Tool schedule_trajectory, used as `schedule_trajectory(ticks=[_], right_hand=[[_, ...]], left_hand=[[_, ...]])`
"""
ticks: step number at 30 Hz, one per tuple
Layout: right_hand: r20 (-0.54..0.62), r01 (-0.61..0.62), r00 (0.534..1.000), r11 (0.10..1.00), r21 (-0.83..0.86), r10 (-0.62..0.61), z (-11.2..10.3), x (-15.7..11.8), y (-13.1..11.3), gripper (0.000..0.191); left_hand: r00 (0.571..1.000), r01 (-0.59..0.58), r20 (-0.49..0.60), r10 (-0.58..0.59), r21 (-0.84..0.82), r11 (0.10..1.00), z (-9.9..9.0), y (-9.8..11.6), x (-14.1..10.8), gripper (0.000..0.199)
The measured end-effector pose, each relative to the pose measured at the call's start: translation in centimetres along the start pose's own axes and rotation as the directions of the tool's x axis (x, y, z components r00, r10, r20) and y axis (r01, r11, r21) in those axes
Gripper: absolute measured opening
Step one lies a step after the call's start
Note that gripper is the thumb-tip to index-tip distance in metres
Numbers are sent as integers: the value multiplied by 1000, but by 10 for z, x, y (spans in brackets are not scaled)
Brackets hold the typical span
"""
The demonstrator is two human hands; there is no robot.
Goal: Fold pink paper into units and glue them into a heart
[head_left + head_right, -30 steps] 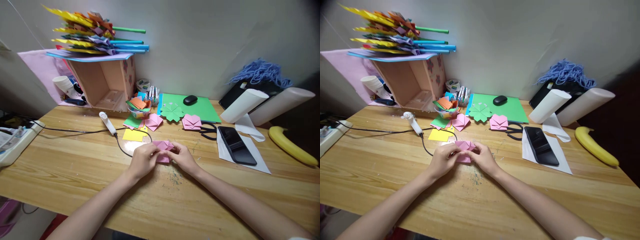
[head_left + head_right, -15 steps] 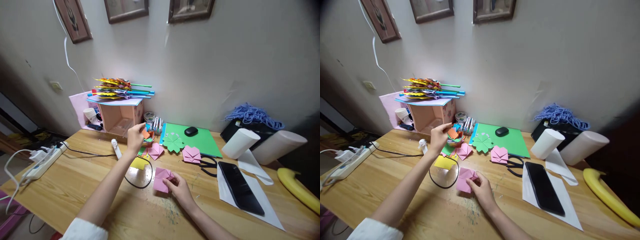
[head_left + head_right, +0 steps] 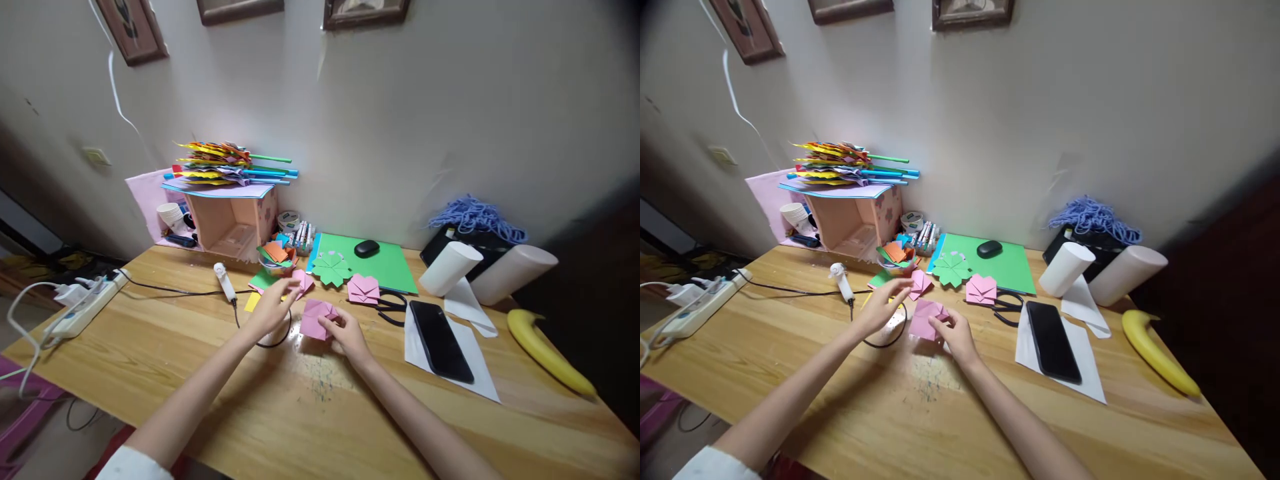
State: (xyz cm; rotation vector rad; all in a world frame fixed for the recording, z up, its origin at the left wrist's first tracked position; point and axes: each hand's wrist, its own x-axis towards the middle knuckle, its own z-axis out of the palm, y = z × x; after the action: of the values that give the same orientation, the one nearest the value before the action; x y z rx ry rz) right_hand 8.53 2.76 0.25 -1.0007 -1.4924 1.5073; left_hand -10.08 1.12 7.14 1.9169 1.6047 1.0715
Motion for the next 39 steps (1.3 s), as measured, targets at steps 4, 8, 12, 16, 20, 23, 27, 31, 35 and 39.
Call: schedule_trajectory(ticks=[4,8,12,16,20,23,27,31,35,39], right_hand=[[163,42,987,979,-200,-9,-16,10,-10,30],[26,100,995,861,-498,-100,-38,26,-16,27],[-92,100,974,758,-645,-207,-53,41,-28,24],[-57,134,959,621,-772,-279,-40,54,-38,23],[33,168,967,533,-829,-254,-4,77,-32,27],[29,146,971,494,-857,-236,18,95,-24,19],[-1,137,963,489,-862,-270,30,97,-30,17],[41,244,919,484,-840,-392,36,64,-46,16],[323,639,687,329,-695,-651,54,20,-46,16],[640,849,489,154,-506,-593,80,-2,-33,26]], left_hand=[[963,161,233,-132,-110,981,16,-2,-30,41],[960,229,176,-216,-53,972,17,-8,-34,42],[965,242,107,-238,-25,970,10,-15,-31,36],[967,243,84,-240,-24,970,4,-24,-34,34],[959,279,77,-272,-98,955,-1,-31,-41,33],[954,301,63,-294,-204,932,-8,-35,-48,35],[928,366,71,-366,-369,854,-15,-43,-62,38],[826,544,258,-500,-595,592,-20,-49,-73,47],[703,677,585,-404,-725,130,-30,-47,-81,56],[763,522,480,-433,-852,-25,-42,-49,-93,34]])
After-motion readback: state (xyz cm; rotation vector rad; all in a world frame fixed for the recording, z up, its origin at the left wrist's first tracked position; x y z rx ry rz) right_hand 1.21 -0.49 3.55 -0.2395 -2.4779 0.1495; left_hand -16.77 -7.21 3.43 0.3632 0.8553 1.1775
